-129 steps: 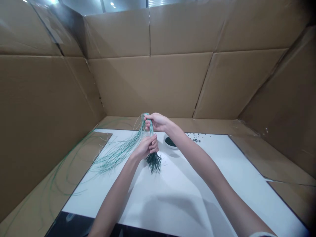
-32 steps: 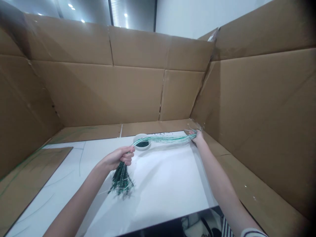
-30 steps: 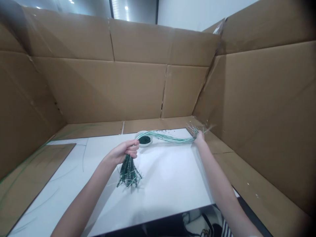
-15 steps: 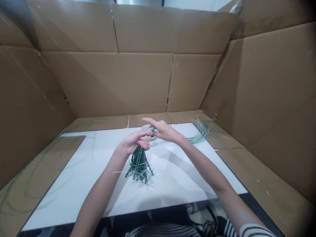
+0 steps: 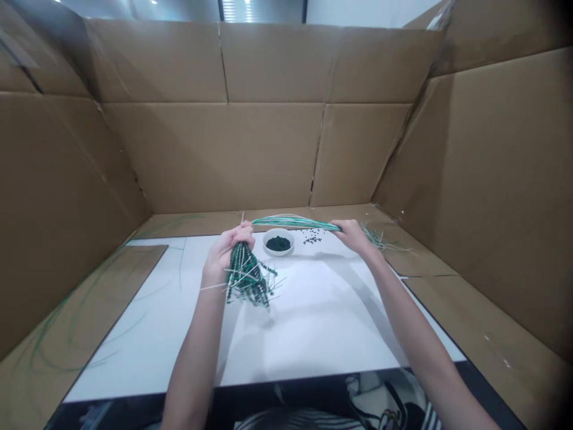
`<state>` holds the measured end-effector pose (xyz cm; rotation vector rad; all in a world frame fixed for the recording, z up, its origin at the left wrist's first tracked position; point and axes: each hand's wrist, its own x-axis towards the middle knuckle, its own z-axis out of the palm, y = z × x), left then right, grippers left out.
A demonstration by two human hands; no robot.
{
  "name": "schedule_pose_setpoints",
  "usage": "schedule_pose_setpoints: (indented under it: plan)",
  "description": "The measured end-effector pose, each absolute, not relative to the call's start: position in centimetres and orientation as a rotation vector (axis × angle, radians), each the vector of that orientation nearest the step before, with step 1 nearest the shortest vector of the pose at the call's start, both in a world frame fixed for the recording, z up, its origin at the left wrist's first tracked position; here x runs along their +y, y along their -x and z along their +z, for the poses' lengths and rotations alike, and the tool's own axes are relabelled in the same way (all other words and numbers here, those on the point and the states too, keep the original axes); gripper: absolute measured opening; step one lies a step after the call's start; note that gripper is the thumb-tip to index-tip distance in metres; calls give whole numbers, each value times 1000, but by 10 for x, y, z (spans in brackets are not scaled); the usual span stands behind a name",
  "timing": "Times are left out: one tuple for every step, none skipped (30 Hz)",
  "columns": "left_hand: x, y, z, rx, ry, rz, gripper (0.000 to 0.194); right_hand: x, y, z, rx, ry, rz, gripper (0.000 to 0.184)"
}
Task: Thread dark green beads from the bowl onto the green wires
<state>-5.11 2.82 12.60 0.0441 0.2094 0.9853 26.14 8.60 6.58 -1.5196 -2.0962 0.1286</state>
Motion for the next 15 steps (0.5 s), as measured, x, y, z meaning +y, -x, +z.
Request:
schedule_pose_setpoints:
  plan:
    - [29, 48, 127, 208, -36, 1002, 24, 81, -263, 66, -2079, 1526, 132, 20]
    - [30, 45, 129, 210, -36, 1018, 24, 77, -263, 67, -2071, 1539, 131, 22]
    - [30, 42, 131, 217, -44, 1033, 25, 72, -261, 68, -2070, 1562, 128, 25]
    - [29, 38, 133, 229, -58, 1048, 25, 68, -260, 69, -2079, 1593, 133, 28]
    - [29, 35, 134, 243, -77, 1061, 27, 64, -257, 69, -2103, 1629, 153, 29]
    - [27, 33, 136, 258, -95, 1071, 28, 61, -255, 69, -2140, 1670, 194, 28]
    - [26, 30, 138, 271, -109, 1077, 29, 57, -252, 69, -2189, 1711, 262, 29]
    - [26, 29, 139, 280, -114, 1082, 29, 53, -249, 69, -2241, 1750, 344, 35]
    - [25, 27, 139, 290, -108, 1079, 30, 48, -244, 69, -2290, 1780, 422, 47]
    - [26, 26, 139, 298, -91, 1073, 29, 41, -239, 70, -2331, 1789, 483, 60]
    - [27, 25, 138, 303, -69, 1066, 29, 33, -233, 72, -2361, 1772, 509, 71]
    - [29, 24, 136, 307, -50, 1058, 28, 24, -225, 77, -2384, 1708, 491, 78]
    - [32, 24, 134, 313, -41, 1053, 28, 14, -217, 83, -2401, 1584, 465, 80]
    - [35, 24, 130, 325, -46, 1058, 28, 4, -207, 90, -2412, 1422, 443, 80]
    - [39, 24, 126, 356, -75, 1073, 28, -5, -198, 97, -2428, 1243, 429, 81]
